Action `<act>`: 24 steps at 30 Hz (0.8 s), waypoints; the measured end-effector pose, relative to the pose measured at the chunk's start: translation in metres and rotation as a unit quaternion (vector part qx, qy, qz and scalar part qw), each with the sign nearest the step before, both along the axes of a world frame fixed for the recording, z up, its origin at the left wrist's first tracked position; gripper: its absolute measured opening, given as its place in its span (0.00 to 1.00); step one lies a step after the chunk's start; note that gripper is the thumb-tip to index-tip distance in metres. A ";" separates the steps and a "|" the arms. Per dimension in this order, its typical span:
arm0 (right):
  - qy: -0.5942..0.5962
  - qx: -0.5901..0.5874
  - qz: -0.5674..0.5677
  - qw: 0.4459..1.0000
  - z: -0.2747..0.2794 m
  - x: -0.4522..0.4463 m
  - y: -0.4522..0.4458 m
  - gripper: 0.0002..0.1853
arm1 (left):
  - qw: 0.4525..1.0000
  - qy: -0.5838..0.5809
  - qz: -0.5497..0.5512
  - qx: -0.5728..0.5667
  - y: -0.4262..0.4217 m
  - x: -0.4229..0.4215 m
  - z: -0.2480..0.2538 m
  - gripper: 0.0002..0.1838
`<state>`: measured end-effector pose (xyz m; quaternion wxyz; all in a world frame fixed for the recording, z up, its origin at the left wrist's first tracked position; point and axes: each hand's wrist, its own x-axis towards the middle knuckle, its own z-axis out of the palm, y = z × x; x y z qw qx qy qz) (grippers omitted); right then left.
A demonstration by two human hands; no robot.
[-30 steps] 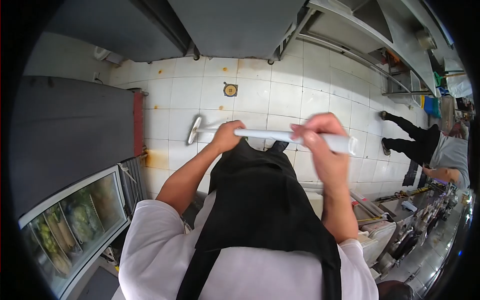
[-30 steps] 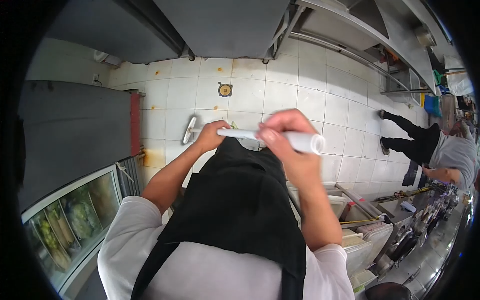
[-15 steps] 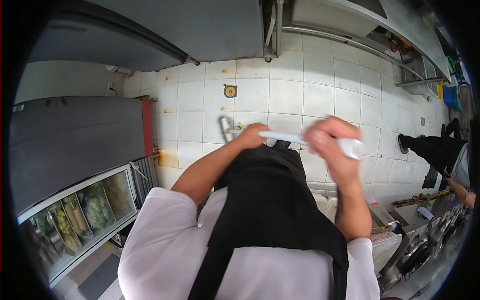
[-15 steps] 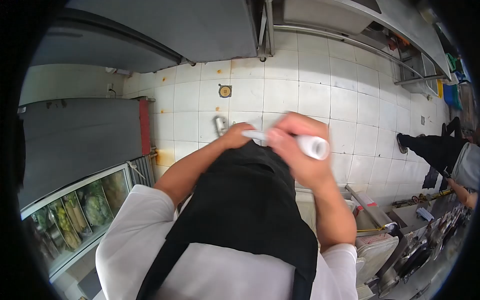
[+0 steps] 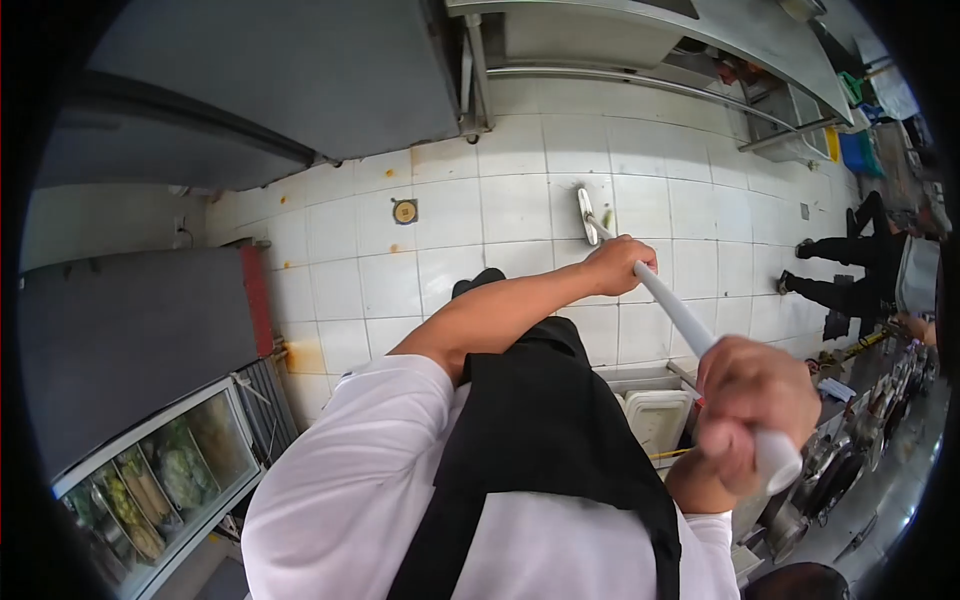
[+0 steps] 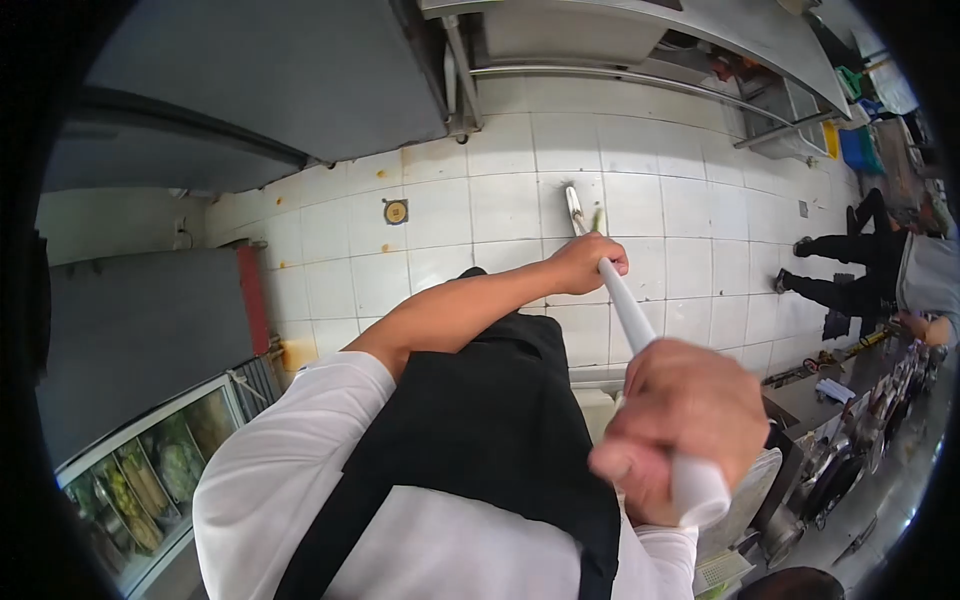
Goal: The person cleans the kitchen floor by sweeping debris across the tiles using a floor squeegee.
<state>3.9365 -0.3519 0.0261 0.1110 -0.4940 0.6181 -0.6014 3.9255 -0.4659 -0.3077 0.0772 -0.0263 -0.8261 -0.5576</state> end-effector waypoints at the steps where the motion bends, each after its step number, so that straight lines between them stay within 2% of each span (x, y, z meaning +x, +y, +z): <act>1: -0.004 -0.008 0.050 0.999 0.012 -0.004 0.006 0.21 | 1.000 -0.002 -0.016 0.007 0.000 -0.002 0.014 0.04; 2: -0.008 -0.017 0.099 0.995 0.023 -0.007 0.012 0.21 | 1.000 0.003 -0.022 0.009 0.001 -0.001 0.029 0.04; 5: -0.048 -0.075 0.106 0.990 0.045 -0.024 0.034 0.20 | 0.999 0.006 -0.036 -0.003 -0.010 0.008 0.064 0.00; 6: -0.053 -0.102 0.079 0.990 0.043 -0.025 0.032 0.17 | 0.999 0.007 -0.032 -0.008 -0.019 0.016 0.069 0.00; 8: -0.117 -0.124 0.124 0.978 0.037 -0.040 0.033 0.19 | 0.998 -0.060 0.014 -0.010 -0.040 0.039 0.073 0.03; 9: -0.121 -0.127 0.126 0.976 0.030 -0.043 0.027 0.19 | 0.998 -0.047 0.033 -0.022 -0.055 0.051 0.071 0.03; 10: -0.161 -0.126 0.109 0.973 0.019 -0.044 0.018 0.19 | 0.998 -0.035 0.050 -0.033 -0.072 0.064 0.065 0.03; 13: -0.257 -0.103 0.048 0.960 -0.025 -0.041 -0.027 0.15 | 0.981 -0.146 0.118 -0.053 -0.127 0.099 0.044 0.03; 14: -0.241 -0.038 0.040 0.969 -0.043 -0.045 -0.041 0.11 | 0.973 -0.178 0.142 -0.045 -0.146 0.109 0.030 0.04; 17: -0.263 0.091 0.109 0.954 -0.099 -0.058 -0.089 0.03 | 0.948 -0.232 0.187 -0.108 -0.205 0.134 -0.023 0.06; 19: -0.280 0.133 0.092 0.946 -0.121 -0.063 -0.117 0.04 | 0.926 -0.281 0.206 -0.145 -0.238 0.129 -0.053 0.07; 22: -0.289 0.199 0.042 0.935 -0.118 -0.092 -0.148 0.04 | 0.934 -0.222 0.239 -0.143 -0.259 0.087 -0.072 0.05; 24: -0.276 0.147 -0.027 0.949 -0.120 -0.120 -0.155 0.05 | 0.955 -0.173 0.217 -0.109 -0.265 0.046 -0.079 0.05</act>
